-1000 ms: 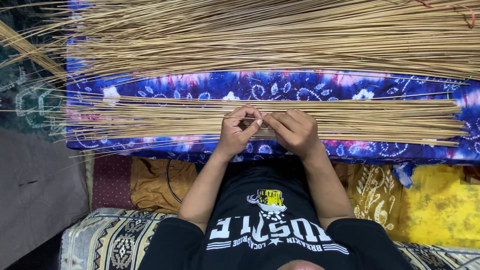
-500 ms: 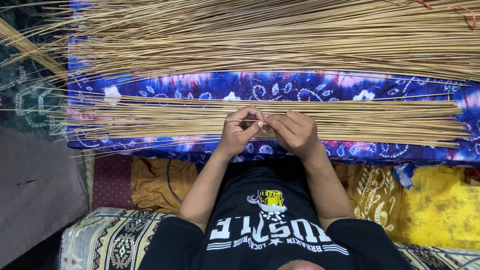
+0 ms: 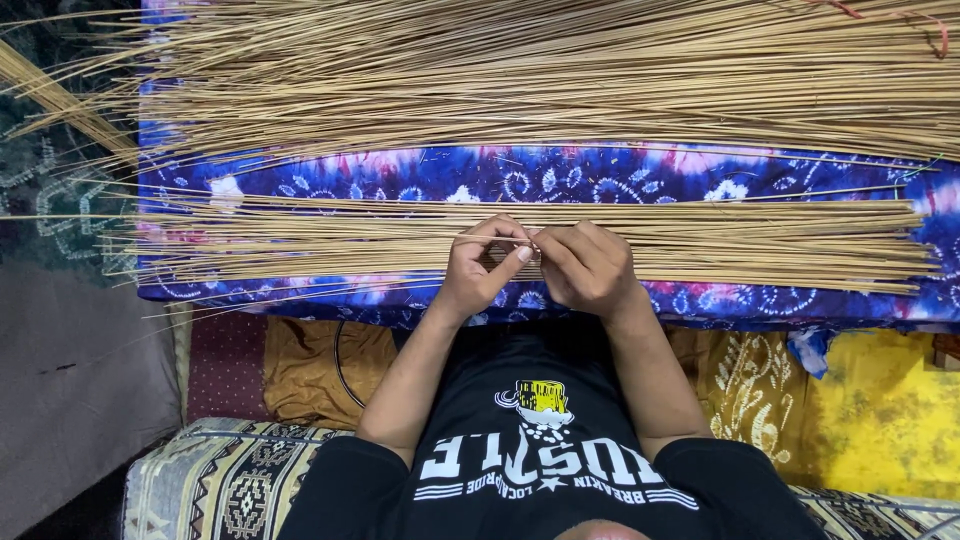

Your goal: Weaving thin wooden sticks through parallel strings to create a mat or screen.

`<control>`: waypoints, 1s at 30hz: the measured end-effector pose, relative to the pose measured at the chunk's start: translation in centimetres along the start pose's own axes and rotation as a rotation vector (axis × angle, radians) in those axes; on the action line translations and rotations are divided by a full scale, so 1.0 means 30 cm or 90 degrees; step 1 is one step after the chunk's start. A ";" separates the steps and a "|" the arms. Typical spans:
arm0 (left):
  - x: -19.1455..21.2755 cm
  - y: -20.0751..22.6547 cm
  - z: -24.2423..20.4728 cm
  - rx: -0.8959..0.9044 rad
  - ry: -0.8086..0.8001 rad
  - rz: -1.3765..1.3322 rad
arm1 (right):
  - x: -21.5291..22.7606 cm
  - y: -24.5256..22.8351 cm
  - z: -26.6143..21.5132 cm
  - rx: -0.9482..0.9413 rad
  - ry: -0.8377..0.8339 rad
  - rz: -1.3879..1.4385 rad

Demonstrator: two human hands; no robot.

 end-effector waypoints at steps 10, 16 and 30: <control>-0.004 -0.007 -0.003 -0.014 0.030 0.034 | 0.003 -0.002 0.023 0.014 0.002 -0.006; 0.005 -0.002 0.007 -0.030 0.050 0.044 | 0.006 0.002 0.013 0.022 -0.040 0.002; 0.019 -0.010 0.008 -0.012 0.067 0.064 | -0.005 0.013 -0.018 0.017 -0.068 0.003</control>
Point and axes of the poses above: each hand's wrist, its own z-axis towards the middle knuckle, its own x-axis out of the back of the hand, y = z × x, the point moved 4 cm from there along z, towards the middle knuckle, and after that the axes turned 8 degrees about y, right-handed, at the moved point
